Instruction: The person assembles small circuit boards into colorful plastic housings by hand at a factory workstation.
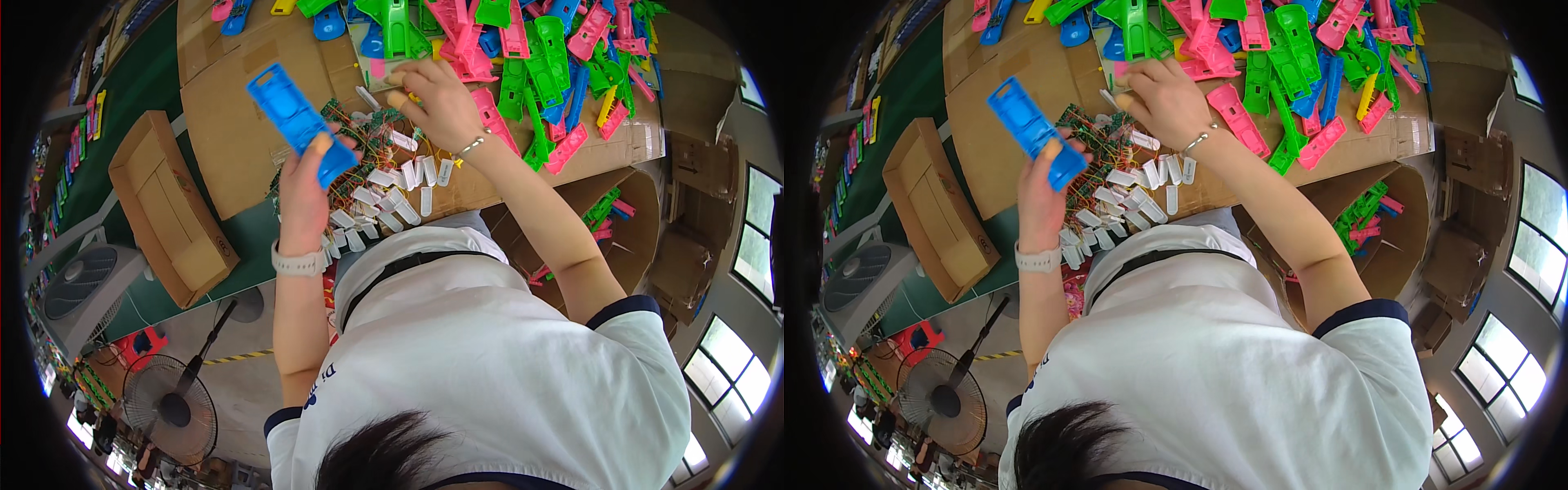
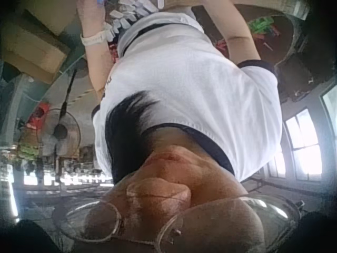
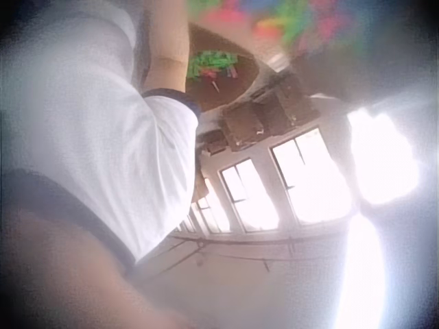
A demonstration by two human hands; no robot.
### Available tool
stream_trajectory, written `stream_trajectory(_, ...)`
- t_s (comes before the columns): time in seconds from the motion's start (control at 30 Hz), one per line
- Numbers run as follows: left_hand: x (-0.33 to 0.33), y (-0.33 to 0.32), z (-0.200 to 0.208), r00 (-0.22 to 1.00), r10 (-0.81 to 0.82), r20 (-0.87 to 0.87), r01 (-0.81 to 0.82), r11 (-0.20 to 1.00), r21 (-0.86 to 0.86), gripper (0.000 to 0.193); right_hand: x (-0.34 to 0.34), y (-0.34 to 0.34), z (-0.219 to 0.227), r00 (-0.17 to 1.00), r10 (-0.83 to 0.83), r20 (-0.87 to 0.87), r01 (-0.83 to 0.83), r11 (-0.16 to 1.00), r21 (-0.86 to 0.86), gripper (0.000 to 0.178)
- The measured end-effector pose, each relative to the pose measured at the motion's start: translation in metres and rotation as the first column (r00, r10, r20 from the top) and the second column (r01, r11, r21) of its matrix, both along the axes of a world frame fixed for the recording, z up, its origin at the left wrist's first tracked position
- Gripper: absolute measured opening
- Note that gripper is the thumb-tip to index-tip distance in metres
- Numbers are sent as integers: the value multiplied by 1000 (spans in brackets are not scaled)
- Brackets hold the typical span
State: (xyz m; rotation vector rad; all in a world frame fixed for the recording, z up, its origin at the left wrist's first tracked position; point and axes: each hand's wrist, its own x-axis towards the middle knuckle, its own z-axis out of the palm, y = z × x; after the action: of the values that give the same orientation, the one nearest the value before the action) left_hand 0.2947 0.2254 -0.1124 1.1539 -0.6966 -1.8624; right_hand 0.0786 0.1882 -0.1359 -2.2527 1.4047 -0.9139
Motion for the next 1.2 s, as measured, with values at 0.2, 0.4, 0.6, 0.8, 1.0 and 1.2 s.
stream_trajectory(0.2, 15, 15, 9, 992, 84, 99, -79, 995, -54, 33, -14, 13, -38, 923, 0, -384, -18, 999, -43, 20)
stream_trajectory(0.4, -5, 20, 28, 885, 24, 465, 167, 916, -365, 33, -18, 37, 35, 983, 137, -123, -139, 990, -7, 15)
stream_trajectory(0.6, -18, 22, 46, 883, 8, 470, 201, 898, -392, 31, -11, 46, 75, 981, 192, -41, -195, 976, -97, 15)
stream_trajectory(0.8, -20, 26, 55, 820, 184, 542, 122, 868, -481, 39, 5, 61, 99, 991, 24, -133, -26, 1000, -12, 18)
stream_trajectory(1.0, -2, 22, 51, 956, -42, -289, -32, 969, -245, 52, 27, 70, 120, 964, 56, 261, -96, 985, 141, 22)
stream_trajectory(1.2, -14, 33, 74, 1000, 0, -30, -10, 937, -350, 51, 33, 56, 120, 986, 54, 155, -66, 995, 71, 23)
